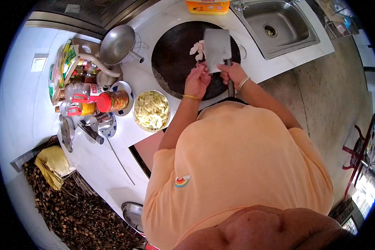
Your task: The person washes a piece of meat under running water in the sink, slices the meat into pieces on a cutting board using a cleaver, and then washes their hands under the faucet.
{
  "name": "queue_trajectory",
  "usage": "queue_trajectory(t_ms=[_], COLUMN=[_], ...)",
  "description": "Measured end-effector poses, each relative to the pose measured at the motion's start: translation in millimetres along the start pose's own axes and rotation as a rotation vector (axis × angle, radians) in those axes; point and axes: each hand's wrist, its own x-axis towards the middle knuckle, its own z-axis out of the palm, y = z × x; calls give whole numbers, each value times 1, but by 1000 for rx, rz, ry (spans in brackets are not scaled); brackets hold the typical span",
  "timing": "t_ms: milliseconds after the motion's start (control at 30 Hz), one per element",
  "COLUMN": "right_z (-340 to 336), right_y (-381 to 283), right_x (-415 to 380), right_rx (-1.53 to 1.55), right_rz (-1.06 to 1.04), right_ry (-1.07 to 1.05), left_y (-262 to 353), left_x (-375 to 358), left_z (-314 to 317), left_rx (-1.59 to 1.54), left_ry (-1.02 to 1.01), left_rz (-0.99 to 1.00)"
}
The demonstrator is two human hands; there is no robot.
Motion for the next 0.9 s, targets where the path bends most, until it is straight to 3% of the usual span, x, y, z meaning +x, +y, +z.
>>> queue_trajectory(t_ms=[33, 100, 133, 167, 233, 333, 400, 467, 533, 567, 667, 767, 833, 900], right_z=[-3, -9, -12, -15, -12, -6, -3, -1, -12, -17, -21, -21, -22, -23], right_y=[-8, -11, -10, -10, -9, -6, -7, -17, -11, -9, -3, 5, 13, 15], right_x=[-4, -9, -10, -10, -20, -28, -37, -48, -51, -52, -68, -73, -72, -74], right_rx=[-14, -27, -80, -135, -158, -159, -140, -508, -648, -791, -873, -780, -758, -738], right_rz=[-56, -111, -156, -203, -222, -243, -246, -305, -358, -412, -361, -293, -291, -292], right_ry=[52, 114, 147, 180, 162, 150, 161, 322, 371, 413, 428, 429, 444, 461], left_y=[4, 8, 13, 11, 9, 7, 7, 8, 9, 6, -7, -20, -30, -36], left_x=[-3, -10, -10, -7, 1, 1, 2, 5, 7, 7, 6, 25, 39, 42], left_z=[22, 61, 59, 47, 28, 42, 40, 34, 25, 22, 32, 45, 43, 36], left_rx=[1, 440, 753, 751, 1898, 1675, 1724, 1769, 2122, 2120, 2211, 2180, 2399, 2390], left_ry=[-2, 354, 356, 349, 268, 247, 310, 378, 376, 374, 403, 362, 329, 306], left_rz=[-7, 244, 196, 193, 738, 697, 705, 719, 529, 531, 604, 512, 405, 437])
